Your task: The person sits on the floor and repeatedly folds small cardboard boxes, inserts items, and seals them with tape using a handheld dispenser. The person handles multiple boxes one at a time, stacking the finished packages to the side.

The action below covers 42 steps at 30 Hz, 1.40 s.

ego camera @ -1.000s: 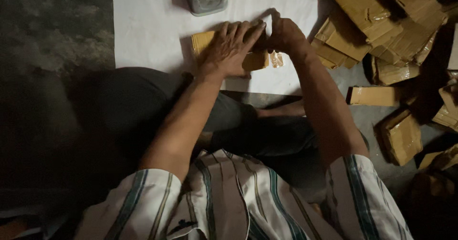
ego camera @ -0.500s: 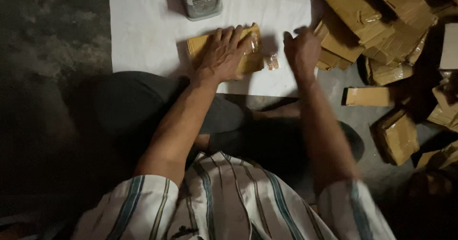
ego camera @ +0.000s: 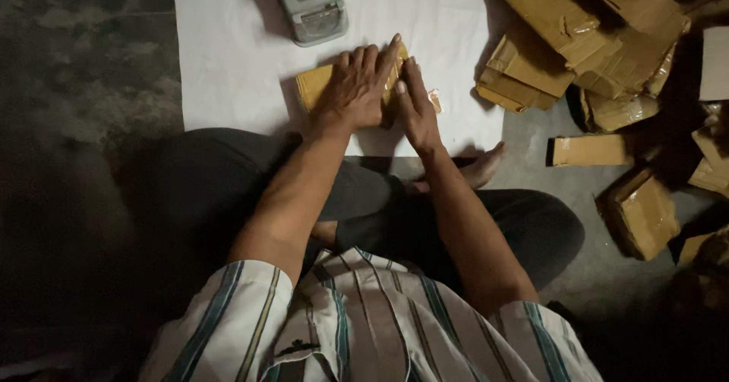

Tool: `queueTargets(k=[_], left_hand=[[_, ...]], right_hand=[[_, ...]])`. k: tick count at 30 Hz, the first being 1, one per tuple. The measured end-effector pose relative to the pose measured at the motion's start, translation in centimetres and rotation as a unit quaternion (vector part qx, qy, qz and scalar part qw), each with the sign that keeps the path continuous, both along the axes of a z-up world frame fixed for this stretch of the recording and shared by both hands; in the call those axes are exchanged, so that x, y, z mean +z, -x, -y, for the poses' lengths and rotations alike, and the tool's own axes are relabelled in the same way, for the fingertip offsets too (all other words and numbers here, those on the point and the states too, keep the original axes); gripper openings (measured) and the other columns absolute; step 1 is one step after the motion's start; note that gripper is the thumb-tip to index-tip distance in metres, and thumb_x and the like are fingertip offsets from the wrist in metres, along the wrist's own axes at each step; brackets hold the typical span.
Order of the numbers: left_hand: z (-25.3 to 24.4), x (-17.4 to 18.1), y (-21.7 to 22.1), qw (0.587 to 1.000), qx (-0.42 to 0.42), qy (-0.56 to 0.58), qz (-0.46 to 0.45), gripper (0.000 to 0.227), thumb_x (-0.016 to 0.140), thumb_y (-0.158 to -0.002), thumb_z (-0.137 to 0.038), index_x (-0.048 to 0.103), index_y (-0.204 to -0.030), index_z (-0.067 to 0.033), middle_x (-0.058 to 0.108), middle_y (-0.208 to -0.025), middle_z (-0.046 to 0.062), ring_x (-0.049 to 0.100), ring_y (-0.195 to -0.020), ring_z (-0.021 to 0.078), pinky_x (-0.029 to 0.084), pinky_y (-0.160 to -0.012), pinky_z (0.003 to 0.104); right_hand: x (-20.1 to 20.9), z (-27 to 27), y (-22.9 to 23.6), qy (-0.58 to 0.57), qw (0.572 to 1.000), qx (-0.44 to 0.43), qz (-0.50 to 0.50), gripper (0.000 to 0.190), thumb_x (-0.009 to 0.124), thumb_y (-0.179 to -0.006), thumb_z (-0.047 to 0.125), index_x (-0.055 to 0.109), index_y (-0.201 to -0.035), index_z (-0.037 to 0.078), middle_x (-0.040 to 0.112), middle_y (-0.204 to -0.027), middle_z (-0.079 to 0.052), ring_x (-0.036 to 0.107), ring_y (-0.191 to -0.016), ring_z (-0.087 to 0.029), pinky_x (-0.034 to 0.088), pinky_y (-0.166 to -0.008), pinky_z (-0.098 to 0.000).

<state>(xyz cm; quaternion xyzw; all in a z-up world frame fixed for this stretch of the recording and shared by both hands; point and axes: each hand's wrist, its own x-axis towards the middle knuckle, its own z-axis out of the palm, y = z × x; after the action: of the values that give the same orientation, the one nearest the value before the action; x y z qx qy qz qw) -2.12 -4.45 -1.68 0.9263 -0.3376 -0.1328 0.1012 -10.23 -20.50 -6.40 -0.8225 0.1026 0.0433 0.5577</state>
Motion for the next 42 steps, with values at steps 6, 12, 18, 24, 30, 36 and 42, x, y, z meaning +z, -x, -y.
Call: queueTargets(k=[6, 12, 18, 24, 30, 36, 42], left_hand=[[0.1, 0.2, 0.0, 0.999, 0.024, 0.019, -0.029, 0.122, 0.082, -0.068, -0.027, 0.005, -0.161, -0.0076, 0.050, -0.134, 0.018, 0.048, -0.124, 0.0336, 0.035, -0.108, 0.045], [0.2, -0.8, -0.3, 1.000, 0.011, 0.018, 0.002, 0.119, 0.080, -0.069, -0.019, 0.007, -0.163, -0.0069, 0.051, -0.132, 0.016, 0.049, -0.123, 0.0319, 0.036, -0.105, 0.044], [-0.3, 0.0, 0.1, 0.999, 0.017, 0.048, -0.007, 0.129, 0.085, -0.064, -0.020, 0.005, -0.166, -0.0102, 0.052, -0.133, 0.013, 0.049, -0.126, 0.0307, 0.036, -0.110, 0.045], [0.4, 1.6, 0.3, 0.987, 0.050, 0.154, 0.001, 0.151, 0.098, -0.046, -0.035, 0.003, -0.161, -0.0144, 0.048, -0.137, 0.015, 0.047, -0.127, 0.0351, 0.035, -0.110, 0.051], [0.0, 2.4, 0.7, 0.981, 0.055, 0.186, -0.025, 0.147, 0.098, -0.047, -0.034, 0.007, -0.162, -0.0157, 0.047, -0.136, 0.014, 0.048, -0.125, 0.0355, 0.041, -0.110, 0.049], [0.5, 1.4, 0.6, 0.977, 0.072, 0.193, -0.053, 0.138, 0.097, -0.046, -0.036, 0.019, -0.157, -0.0079, 0.041, -0.139, 0.016, 0.045, -0.129, 0.0387, 0.038, -0.111, 0.053], [0.4, 0.6, 0.4, 0.967, 0.078, 0.241, -0.040, 0.145, 0.101, -0.036, -0.037, 0.020, -0.152, 0.0009, 0.029, -0.152, 0.025, 0.039, -0.136, 0.0419, 0.031, -0.112, 0.056]], right_hand=[[2.0, -0.3, 2.1, 0.124, 0.991, 0.045, -0.006, 0.072, 0.039, -0.110, 0.048, 0.023, -0.164, 0.003, 0.016, -0.172, -0.020, 0.017, -0.160, -0.036, 0.022, -0.128, -0.0413], [1.8, -0.2, 2.0, 0.143, 0.988, 0.025, -0.053, 0.073, 0.042, -0.107, 0.049, 0.023, -0.162, 0.004, 0.019, -0.171, -0.018, 0.026, -0.156, -0.034, 0.028, -0.124, -0.0396], [0.4, 0.7, -1.1, -0.102, 0.995, -0.004, 0.000, 0.072, 0.058, -0.105, 0.029, 0.026, -0.163, 0.001, 0.033, -0.169, -0.021, 0.035, -0.156, -0.032, 0.030, -0.128, -0.0400], [2.5, 1.2, -0.3, -0.104, 0.994, -0.027, 0.031, 0.098, 0.082, -0.085, 0.014, 0.020, -0.160, -0.002, 0.035, -0.164, -0.023, 0.049, -0.142, -0.034, 0.046, -0.113, -0.0411], [4.6, 0.3, -0.4, -0.008, 1.000, -0.004, 0.029, 0.091, 0.080, -0.081, 0.011, 0.035, -0.160, -0.002, 0.050, -0.159, -0.022, 0.055, -0.144, -0.031, 0.049, -0.118, -0.0383], [4.4, -0.2, 0.0, -0.139, 0.981, 0.020, 0.136, 0.086, 0.078, -0.091, 0.009, 0.028, -0.159, -0.009, 0.036, -0.164, -0.027, 0.035, -0.155, -0.036, 0.031, -0.128, -0.0445], [3.8, 0.3, -0.4, -0.198, 0.972, 0.049, 0.120, 0.084, 0.075, -0.088, 0.018, 0.036, -0.157, -0.010, 0.046, -0.160, -0.029, 0.044, -0.152, -0.037, 0.036, -0.128, -0.0451]])
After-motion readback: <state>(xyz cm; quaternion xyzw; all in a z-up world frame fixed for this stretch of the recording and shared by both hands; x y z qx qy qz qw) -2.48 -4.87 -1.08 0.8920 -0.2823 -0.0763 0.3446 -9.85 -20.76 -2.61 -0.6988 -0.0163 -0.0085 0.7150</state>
